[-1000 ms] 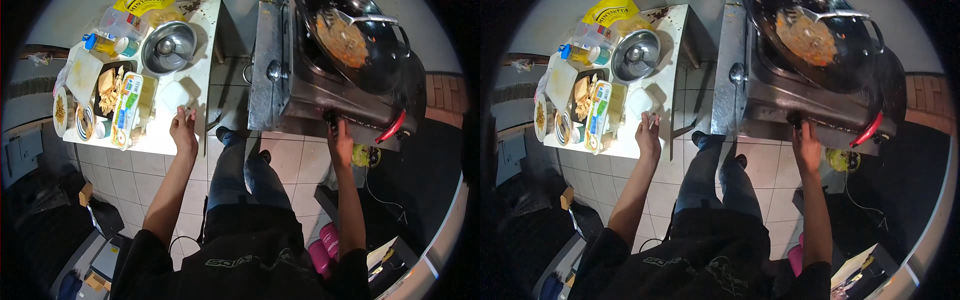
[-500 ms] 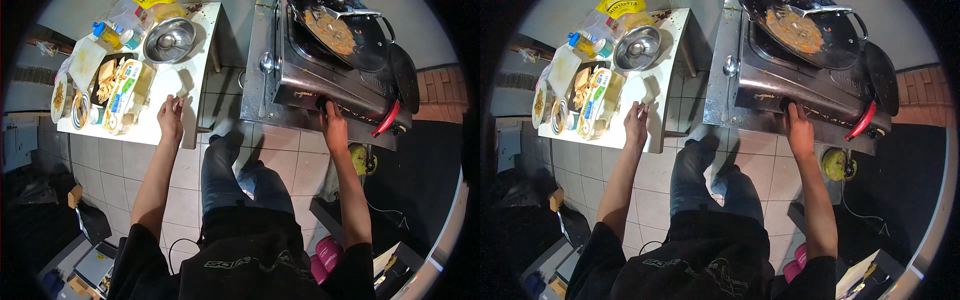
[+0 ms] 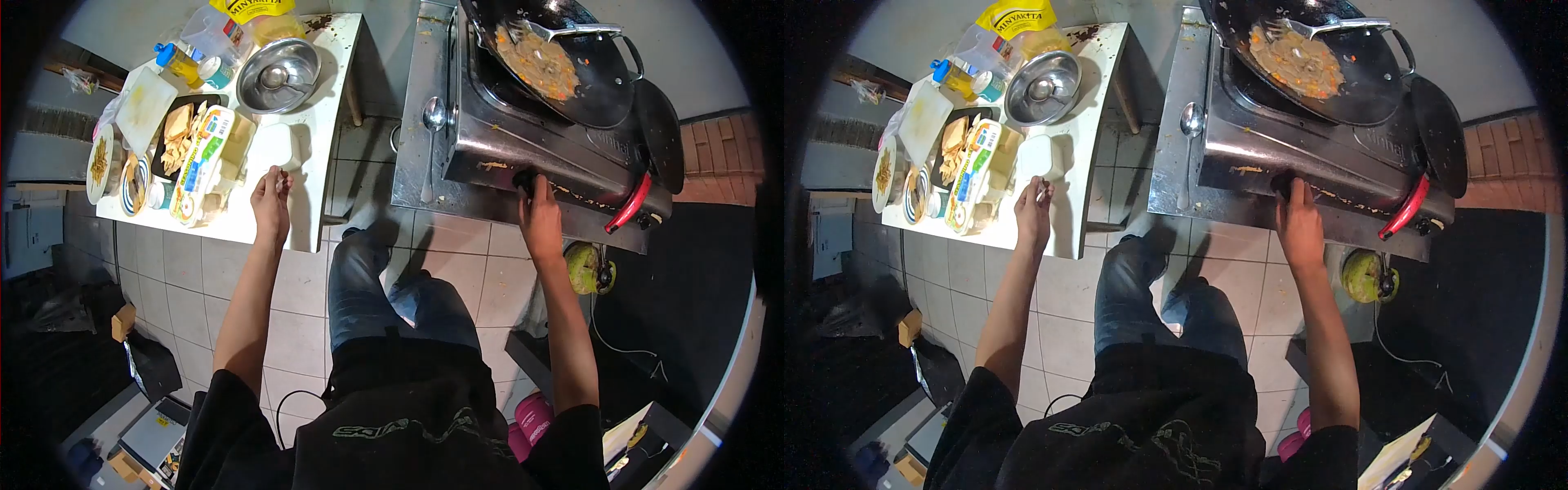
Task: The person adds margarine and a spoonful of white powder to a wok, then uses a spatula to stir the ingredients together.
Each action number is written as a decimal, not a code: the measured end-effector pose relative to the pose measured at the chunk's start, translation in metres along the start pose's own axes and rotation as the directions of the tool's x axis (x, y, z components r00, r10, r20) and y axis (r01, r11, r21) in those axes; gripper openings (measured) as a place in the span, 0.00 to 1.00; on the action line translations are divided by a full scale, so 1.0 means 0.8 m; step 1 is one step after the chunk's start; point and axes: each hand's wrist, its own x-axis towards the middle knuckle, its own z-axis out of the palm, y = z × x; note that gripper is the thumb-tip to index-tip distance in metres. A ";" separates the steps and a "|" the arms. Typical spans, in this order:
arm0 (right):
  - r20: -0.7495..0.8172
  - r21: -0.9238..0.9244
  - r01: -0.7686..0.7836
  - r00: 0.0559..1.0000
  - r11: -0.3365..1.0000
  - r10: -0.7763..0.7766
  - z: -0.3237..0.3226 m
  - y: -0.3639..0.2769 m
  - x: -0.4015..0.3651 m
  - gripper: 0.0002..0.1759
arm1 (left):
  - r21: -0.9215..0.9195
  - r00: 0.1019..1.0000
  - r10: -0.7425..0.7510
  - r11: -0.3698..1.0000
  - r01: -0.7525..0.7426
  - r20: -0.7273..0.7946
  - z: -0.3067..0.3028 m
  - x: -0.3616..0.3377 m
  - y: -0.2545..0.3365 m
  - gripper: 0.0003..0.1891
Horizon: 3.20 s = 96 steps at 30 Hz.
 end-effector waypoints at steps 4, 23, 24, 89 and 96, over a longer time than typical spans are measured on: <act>-0.037 0.044 -0.077 0.996 0.996 0.078 -0.041 -0.049 -0.020 0.25 | -0.008 0.999 -0.046 0.999 0.046 -0.027 -0.001 -0.004 0.011 0.10; 0.147 0.566 0.380 0.827 0.732 -0.543 -0.081 -0.346 0.148 0.09 | 0.419 0.968 -0.136 0.907 0.037 0.209 0.052 -0.074 0.160 0.14; 0.131 0.559 0.398 0.823 0.727 -0.552 -0.087 -0.354 0.159 0.09 | 0.408 0.963 -0.132 0.913 0.026 0.234 0.066 -0.079 0.179 0.14; -0.186 -0.328 0.161 0.955 0.931 -0.231 -0.233 -0.029 0.283 0.08 | 0.288 0.835 -0.062 0.950 -0.118 0.546 0.393 -0.070 0.229 0.08; -0.233 0.209 0.326 0.932 0.922 -0.277 -0.310 -0.114 0.245 0.07 | 0.283 0.764 -0.098 0.952 -0.115 0.638 0.397 -0.063 0.220 0.06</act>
